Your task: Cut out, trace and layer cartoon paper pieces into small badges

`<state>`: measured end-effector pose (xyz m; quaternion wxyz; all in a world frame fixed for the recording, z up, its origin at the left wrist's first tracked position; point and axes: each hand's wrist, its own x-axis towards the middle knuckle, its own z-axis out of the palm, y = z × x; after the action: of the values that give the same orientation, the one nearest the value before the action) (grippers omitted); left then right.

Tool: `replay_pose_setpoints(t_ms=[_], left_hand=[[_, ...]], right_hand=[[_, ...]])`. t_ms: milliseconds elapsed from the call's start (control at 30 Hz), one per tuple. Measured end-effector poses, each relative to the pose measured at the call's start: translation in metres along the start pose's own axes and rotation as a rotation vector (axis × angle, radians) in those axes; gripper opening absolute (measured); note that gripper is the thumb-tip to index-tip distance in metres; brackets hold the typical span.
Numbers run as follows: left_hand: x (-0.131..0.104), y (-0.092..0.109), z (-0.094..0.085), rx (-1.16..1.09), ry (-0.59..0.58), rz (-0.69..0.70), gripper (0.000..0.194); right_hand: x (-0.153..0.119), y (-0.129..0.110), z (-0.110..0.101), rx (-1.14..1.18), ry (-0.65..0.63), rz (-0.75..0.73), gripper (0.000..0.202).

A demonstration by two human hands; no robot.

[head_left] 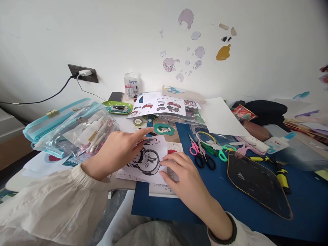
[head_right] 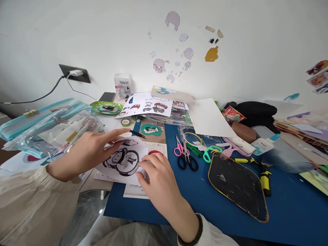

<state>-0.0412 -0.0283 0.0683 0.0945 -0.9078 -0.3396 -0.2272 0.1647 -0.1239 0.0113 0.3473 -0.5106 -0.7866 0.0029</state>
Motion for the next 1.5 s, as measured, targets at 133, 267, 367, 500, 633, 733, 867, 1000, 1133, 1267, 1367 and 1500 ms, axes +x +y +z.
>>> replay_pose_setpoints(t_ms=[133, 267, 367, 500, 633, 733, 867, 1000, 1133, 1267, 1367, 1500], left_hand=[[0.001, -0.003, -0.004, -0.051, 0.001, -0.013, 0.039], [0.001, -0.003, -0.005, -0.058, -0.017, -0.006, 0.038], [-0.001, -0.001, -0.003, -0.022, -0.006, 0.041, 0.037], [-0.005, 0.003, 0.002, -0.005, -0.038, 0.139, 0.039], [-0.007, 0.008, 0.005, 0.032, -0.071, 0.195, 0.048], [-0.007, 0.01, 0.006, 0.03, -0.089, 0.196, 0.047], [-0.005, 0.009, 0.003, 0.014, -0.12, 0.165, 0.047], [-0.005, 0.007, 0.002, 0.021, -0.138, 0.146, 0.049], [-0.005, 0.007, 0.003, 0.024, -0.144, 0.15, 0.048], [-0.003, 0.006, 0.001, -0.014, -0.167, 0.103, 0.044], [0.0, 0.003, -0.004, -0.04, -0.165, 0.003, 0.038], [0.003, 0.0, -0.008, -0.053, -0.169, -0.124, 0.034]], right_hand=[[0.002, -0.002, -0.001, 0.011, -0.001, -0.021, 0.011], [0.003, -0.001, 0.001, -0.003, -0.011, -0.054, 0.009], [0.008, -0.001, 0.002, -0.07, -0.023, -0.169, 0.014], [0.018, 0.001, 0.005, -0.276, -0.084, -0.417, 0.024], [0.022, 0.003, 0.01, -0.392, -0.095, -0.56, 0.028], [0.021, 0.005, 0.013, -0.401, -0.066, -0.597, 0.028], [0.019, 0.006, 0.014, -0.382, -0.113, -0.559, 0.024], [0.019, 0.007, 0.018, -0.398, -0.117, -0.574, 0.026], [0.02, 0.007, 0.021, -0.392, -0.115, -0.572, 0.024], [0.021, 0.008, 0.019, -0.29, -0.137, -0.496, 0.016], [0.021, 0.01, 0.015, -0.094, -0.156, -0.313, 0.011], [0.018, 0.013, 0.011, 0.138, -0.137, -0.089, 0.027]])
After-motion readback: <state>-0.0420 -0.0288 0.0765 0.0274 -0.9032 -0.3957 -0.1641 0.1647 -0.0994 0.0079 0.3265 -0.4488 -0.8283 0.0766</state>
